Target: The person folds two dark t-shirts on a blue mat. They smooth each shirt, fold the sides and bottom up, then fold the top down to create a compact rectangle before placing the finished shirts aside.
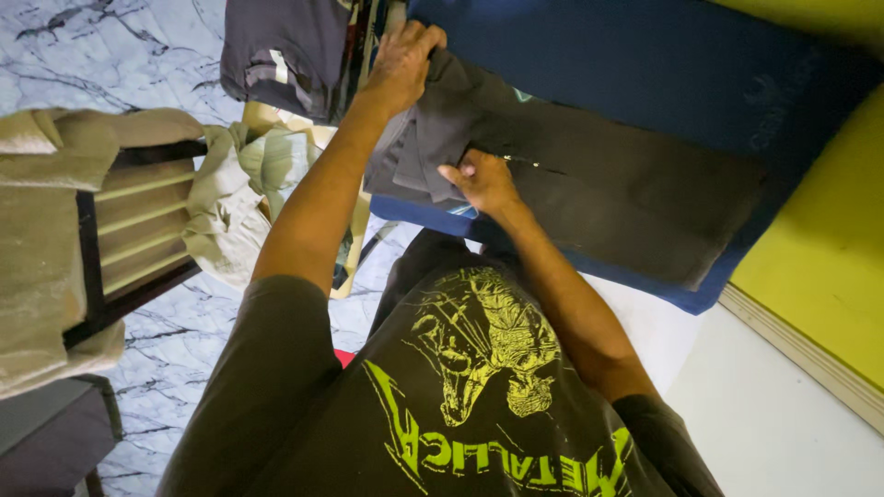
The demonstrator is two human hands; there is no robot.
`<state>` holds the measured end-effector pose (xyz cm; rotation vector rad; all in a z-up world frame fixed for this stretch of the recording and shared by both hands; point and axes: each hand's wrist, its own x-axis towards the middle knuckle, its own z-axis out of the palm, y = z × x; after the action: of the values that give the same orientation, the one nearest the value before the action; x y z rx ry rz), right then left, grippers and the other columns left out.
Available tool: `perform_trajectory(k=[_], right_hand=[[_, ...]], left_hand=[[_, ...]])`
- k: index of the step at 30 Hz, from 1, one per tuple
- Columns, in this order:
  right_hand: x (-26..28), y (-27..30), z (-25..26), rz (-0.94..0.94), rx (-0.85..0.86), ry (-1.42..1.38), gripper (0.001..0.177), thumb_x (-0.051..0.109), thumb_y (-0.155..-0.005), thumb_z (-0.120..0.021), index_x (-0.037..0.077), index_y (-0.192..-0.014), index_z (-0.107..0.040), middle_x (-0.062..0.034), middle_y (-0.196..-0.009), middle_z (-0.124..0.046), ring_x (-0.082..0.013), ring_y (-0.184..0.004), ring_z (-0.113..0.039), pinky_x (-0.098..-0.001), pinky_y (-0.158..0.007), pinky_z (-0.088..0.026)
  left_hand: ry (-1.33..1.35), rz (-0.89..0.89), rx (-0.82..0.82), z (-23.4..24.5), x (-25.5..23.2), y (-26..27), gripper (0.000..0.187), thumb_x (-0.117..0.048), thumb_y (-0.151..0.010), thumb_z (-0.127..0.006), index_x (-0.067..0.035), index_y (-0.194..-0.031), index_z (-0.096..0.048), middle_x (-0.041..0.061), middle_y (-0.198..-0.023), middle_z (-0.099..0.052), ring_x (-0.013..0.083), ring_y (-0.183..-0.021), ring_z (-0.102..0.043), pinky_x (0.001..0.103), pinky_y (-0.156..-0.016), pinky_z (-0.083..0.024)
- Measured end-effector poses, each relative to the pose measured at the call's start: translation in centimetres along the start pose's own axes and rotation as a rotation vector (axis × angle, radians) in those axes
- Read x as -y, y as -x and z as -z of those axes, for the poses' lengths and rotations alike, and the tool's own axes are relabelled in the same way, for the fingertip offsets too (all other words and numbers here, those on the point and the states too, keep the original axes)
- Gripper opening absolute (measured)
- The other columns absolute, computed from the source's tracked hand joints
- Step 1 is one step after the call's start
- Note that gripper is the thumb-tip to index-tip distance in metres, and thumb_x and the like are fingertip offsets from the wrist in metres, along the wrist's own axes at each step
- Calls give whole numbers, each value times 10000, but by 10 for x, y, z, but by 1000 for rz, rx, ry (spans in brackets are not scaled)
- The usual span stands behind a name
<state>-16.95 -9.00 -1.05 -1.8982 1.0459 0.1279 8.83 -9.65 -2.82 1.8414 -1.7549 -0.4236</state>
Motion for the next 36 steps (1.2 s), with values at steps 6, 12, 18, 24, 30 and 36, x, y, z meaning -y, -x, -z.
perform_trajectory(k=[6, 12, 18, 24, 30, 36], right_hand=[[-6, 14, 4, -135, 145, -533, 316, 286, -969, -704, 53, -801, -572, -50, -686, -674, -138, -679, -738, -300, -568, -556], [-15, 26, -3, -127, 273, -625, 283, 288, -968, -710, 17, -897, -679, -66, -819, -757, -127, -642, -692, -280, -603, -582], [-20, 24, -35, -151, 172, -481, 372, 336, -984, -696, -25, -896, -698, -110, -840, -768, -136, -644, -706, -292, -610, -580], [-35, 21, -43, -111, 159, -564, 411, 353, -1032, -601, -24, -927, -729, -92, -849, -784, -134, -631, -727, -286, -627, -593], [-36, 20, -41, -179, 209, -570, 404, 358, -1020, -609, -16, -951, -745, -96, -881, -789, -130, -680, -748, -294, -584, -573], [-7, 28, -29, -246, 85, -565, 469, 416, -944, -729, -43, -1002, -648, -159, -832, -779, -171, -625, -742, -301, -568, -593]], left_hand=[[-37, 1, -5, -5, 26, -13, 247, 105, -846, -562, -96, -988, -546, 142, -981, -593, 375, -989, -589, 484, -881, -444], [13, 128, -371, -9, 15, -8, 99, -15, -1009, -537, -55, -1098, -555, 150, -1057, -625, 386, -991, -604, 487, -879, -483], [-75, 491, -167, -31, -8, -1, 468, -451, -911, -798, -36, -789, -617, 168, -842, -636, 362, -795, -636, 497, -703, -504], [297, 576, -473, -92, 45, -4, 290, -302, -890, -775, -53, -747, -734, 94, -705, -720, 230, -621, -693, 378, -581, -517], [425, 748, -626, -116, 88, 7, 356, -341, -802, -834, -15, -689, -744, 105, -597, -713, 244, -552, -662, 361, -558, -500], [238, 597, -354, -74, 53, -1, 446, -456, -853, -844, -18, -807, -775, 107, -743, -741, 240, -682, -715, 377, -663, -557]])
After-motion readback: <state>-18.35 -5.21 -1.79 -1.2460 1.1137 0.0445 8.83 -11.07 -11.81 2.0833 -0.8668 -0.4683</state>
